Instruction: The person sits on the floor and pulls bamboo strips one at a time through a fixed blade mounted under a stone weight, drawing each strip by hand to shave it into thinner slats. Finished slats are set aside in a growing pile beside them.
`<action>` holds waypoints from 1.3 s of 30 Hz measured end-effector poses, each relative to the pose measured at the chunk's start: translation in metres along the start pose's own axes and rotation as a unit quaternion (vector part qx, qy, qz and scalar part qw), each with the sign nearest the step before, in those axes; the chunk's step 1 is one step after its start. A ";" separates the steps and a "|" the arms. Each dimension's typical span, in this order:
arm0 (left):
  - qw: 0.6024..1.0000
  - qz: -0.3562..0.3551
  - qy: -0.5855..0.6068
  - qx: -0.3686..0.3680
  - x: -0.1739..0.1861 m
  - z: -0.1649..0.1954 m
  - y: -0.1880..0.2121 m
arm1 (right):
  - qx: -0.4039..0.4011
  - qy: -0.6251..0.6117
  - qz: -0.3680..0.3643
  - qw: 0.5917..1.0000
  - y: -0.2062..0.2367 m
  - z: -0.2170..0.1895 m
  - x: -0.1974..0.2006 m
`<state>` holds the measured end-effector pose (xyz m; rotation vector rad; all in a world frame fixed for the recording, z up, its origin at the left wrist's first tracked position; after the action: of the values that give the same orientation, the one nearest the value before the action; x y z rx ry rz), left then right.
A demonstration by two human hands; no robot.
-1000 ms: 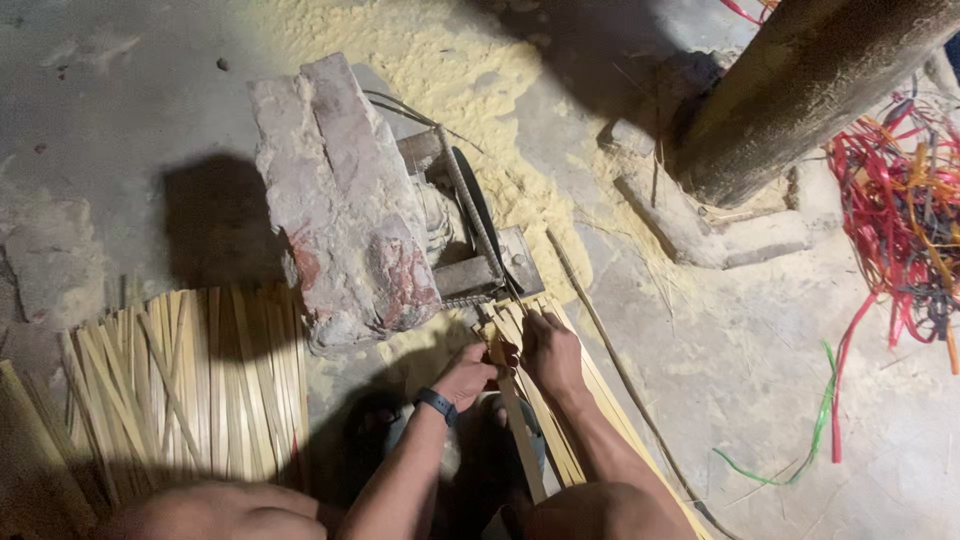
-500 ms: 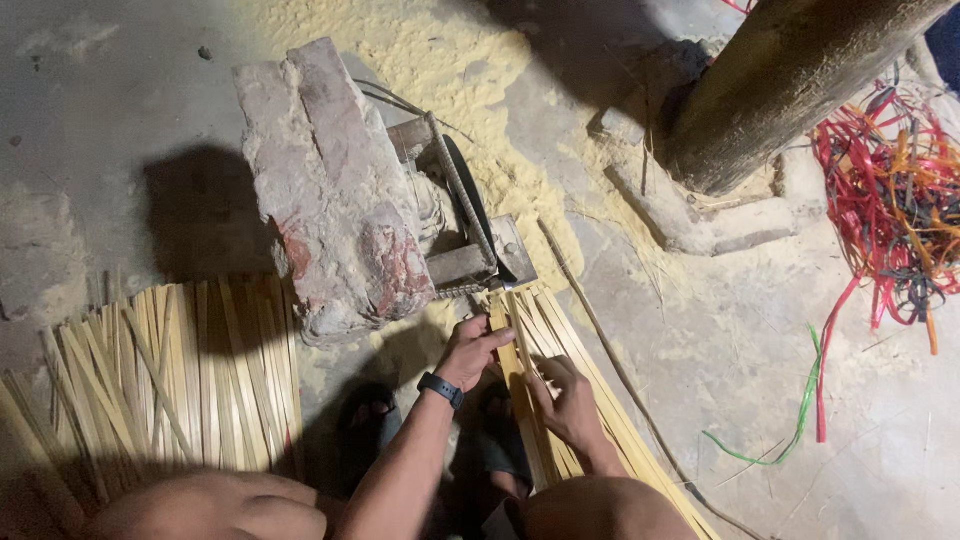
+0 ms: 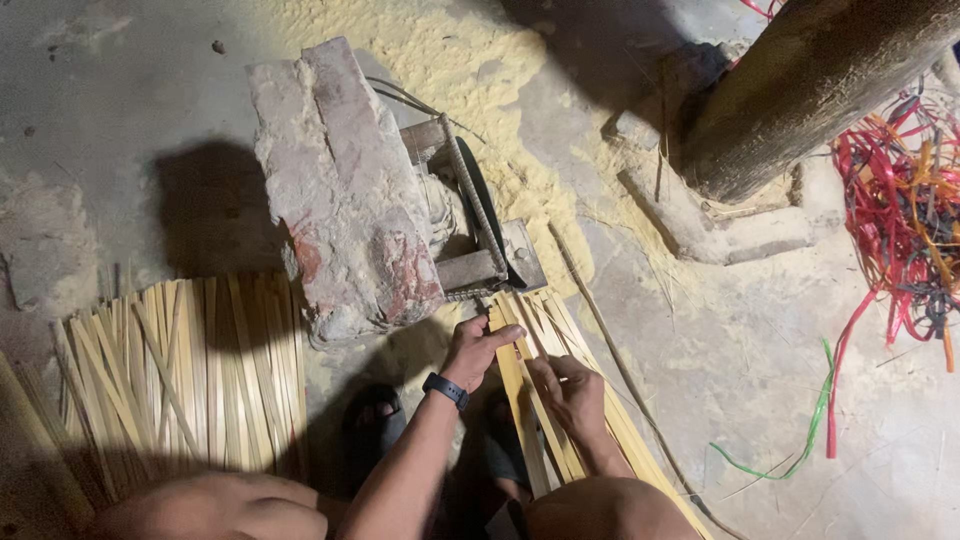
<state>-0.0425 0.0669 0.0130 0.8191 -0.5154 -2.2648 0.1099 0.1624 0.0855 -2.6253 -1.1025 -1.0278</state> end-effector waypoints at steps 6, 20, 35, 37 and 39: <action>1.000 0.018 0.022 0.011 0.007 -0.005 -0.004 | 0.156 0.117 0.090 0.977 -0.015 -0.039 0.007; 1.000 0.007 0.014 0.015 -0.002 -0.002 -0.004 | 0.231 0.159 0.110 0.954 -0.006 -0.082 0.036; 0.999 0.020 -0.031 -0.004 0.000 0.009 -0.002 | 0.182 0.104 0.036 0.977 -0.059 -0.061 -0.018; 1.000 0.021 0.000 -0.011 0.000 0.010 -0.001 | 0.204 0.093 0.048 0.973 -0.061 -0.073 -0.013; 0.999 0.008 0.024 -0.028 -0.003 0.013 0.000 | 0.187 0.089 0.037 0.978 -0.056 -0.076 -0.003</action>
<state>-0.0495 0.0709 0.0243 0.8376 -0.4329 -2.2291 0.0295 0.1750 0.1338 -2.2146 -1.0324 -0.9148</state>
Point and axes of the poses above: each hand's wrist, its own y-axis away from the middle knuckle, its own x-axis out of the back of the hand, z = x × y, the point moved 8 cm from there along -y, towards the middle knuckle, and after that the axes turned 2 degrees about x, right-handed, at the moved point
